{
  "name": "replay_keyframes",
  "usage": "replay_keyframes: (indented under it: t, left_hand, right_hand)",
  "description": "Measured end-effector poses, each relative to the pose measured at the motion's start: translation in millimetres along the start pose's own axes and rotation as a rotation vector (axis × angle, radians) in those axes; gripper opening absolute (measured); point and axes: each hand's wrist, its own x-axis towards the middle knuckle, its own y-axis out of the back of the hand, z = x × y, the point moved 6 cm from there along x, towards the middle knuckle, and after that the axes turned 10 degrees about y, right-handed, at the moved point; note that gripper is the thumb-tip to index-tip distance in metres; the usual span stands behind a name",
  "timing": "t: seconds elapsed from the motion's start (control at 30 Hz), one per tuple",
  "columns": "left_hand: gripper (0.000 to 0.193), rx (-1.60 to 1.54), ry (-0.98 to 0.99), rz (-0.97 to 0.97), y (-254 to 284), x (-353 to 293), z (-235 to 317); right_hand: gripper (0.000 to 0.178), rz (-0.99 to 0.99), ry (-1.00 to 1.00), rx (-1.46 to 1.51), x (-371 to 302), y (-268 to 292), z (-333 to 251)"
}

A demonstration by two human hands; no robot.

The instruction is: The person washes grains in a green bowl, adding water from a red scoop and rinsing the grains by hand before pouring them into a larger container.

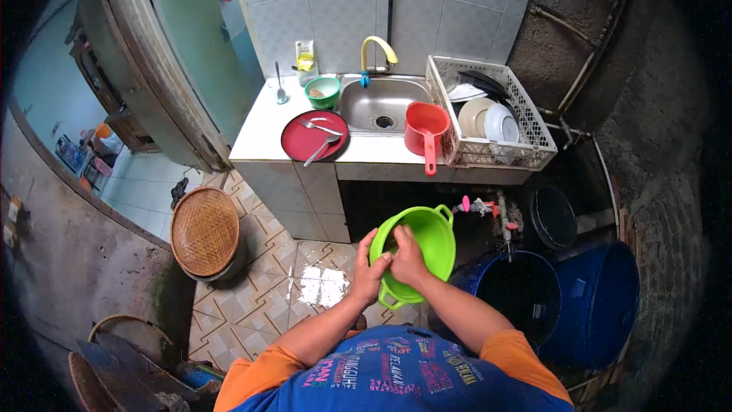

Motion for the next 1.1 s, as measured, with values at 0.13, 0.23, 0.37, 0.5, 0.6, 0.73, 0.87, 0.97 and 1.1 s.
replay_keyframes:
  t: [0.13,0.23,0.37,0.5,0.6,0.73,0.87,0.97,1.1]
  left_hand:
    - [0.062,-0.12,-0.046,0.035,-1,-2,31]
    - [0.062,-0.024,-0.06,0.086,3,1,34]
    - [0.058,0.24,-0.129,0.234,15,8,13]
    - [0.059,-0.221,0.063,0.269,39,25,-4]
    - [0.072,-0.433,0.322,0.304,49,26,-11]
    - [0.063,-0.211,0.347,0.295,54,22,-41]
    - [0.031,0.738,-0.47,0.152,37,15,29]
    - [0.026,0.859,-0.457,-0.208,33,27,42]
    - [0.028,0.694,-0.407,-0.014,43,44,50]
  right_hand:
    - [0.029,-0.03,0.255,-0.825,7,26,-3]
    - [0.036,-0.339,0.032,-0.805,-19,6,17]
    - [0.054,-0.353,-0.234,0.542,-32,-34,30]
    - [0.054,-0.694,0.047,0.104,-23,-2,-34]
    - [0.043,-0.91,0.097,-0.495,-21,9,-35]
    - [0.041,-0.919,0.122,-0.591,-21,41,-12]
    - [0.043,-0.782,0.025,-0.298,-4,80,-21]
    - [0.042,-0.623,-0.061,-0.151,14,108,-21]
    - [0.05,-0.215,0.241,-0.255,11,111,-25]
